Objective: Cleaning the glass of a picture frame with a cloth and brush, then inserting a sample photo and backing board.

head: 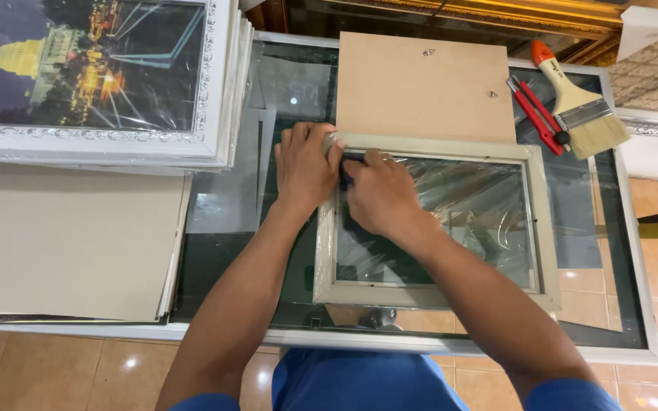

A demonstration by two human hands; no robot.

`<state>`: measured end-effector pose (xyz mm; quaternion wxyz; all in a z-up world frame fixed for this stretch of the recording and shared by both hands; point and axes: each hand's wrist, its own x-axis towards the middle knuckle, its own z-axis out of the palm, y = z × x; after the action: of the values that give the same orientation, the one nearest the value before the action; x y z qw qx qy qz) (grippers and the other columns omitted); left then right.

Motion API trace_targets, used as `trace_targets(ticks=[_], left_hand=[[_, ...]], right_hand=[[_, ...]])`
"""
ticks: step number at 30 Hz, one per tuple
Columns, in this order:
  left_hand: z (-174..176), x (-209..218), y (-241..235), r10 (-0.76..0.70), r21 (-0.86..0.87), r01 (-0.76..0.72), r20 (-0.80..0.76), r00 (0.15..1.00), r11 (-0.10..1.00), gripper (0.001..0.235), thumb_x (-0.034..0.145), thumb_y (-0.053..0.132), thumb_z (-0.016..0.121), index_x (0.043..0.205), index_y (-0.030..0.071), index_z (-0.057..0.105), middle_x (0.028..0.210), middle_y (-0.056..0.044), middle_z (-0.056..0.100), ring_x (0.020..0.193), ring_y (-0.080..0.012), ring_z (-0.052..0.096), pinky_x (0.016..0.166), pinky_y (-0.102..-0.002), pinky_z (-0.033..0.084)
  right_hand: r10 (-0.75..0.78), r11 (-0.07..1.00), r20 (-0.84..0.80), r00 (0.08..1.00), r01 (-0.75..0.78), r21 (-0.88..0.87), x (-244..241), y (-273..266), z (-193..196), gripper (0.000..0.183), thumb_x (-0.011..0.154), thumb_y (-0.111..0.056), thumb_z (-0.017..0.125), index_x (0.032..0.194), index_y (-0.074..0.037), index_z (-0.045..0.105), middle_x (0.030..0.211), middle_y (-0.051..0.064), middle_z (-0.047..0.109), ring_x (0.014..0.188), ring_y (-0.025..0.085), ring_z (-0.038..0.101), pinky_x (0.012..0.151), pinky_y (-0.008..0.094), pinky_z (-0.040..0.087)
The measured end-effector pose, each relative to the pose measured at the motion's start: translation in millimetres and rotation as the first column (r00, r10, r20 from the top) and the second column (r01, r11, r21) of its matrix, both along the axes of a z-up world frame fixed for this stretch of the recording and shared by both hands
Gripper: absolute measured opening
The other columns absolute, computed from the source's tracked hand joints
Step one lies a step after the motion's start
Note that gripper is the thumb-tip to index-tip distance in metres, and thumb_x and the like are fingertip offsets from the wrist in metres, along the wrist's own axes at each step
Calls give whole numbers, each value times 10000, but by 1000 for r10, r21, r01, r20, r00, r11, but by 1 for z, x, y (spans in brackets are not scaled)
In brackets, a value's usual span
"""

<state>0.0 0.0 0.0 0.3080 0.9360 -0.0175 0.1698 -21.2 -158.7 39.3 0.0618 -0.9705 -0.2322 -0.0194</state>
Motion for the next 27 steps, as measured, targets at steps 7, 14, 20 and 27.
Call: trace_targets(ticks=[7,14,20,27], left_hand=[[7,0,1,-2,-15,1,-90,996,1000,306,982,400,654,1207,192,648,1138,-42,572,1112,-301,548,851,-440,418],[12,-1,-2,6,-22,-9,-108,994,1000,311,997,367,634,1249,183,635,1161,-67,577,1137,-309,544,892,-448,407],[17,-1,-5,22,-15,-25,-131,991,1000,324,994,374,633,1253,180,622,1206,-92,583,1190,-326,536,931,-451,403],[14,-5,-6,33,34,-34,35,999,999,270,934,266,674,1169,133,661,1124,-98,622,1011,-317,525,888,-455,406]], right_hand=[[-172,985,-204,964,164,-56,2,-68,26,427,887,-288,624,1297,-214,716,1152,210,646,1063,503,681,869,561,563],[-565,820,-216,797,513,-252,18,-211,24,483,893,-331,641,1369,-319,723,1179,215,727,1086,469,720,905,556,571],[-613,781,-324,721,488,-390,-17,-186,79,491,872,-301,650,1352,-252,737,1254,241,752,1168,457,711,970,559,558],[-397,891,-302,867,285,-352,-74,-167,65,482,921,-281,613,1394,-190,625,1166,93,663,1032,297,692,878,426,573]])
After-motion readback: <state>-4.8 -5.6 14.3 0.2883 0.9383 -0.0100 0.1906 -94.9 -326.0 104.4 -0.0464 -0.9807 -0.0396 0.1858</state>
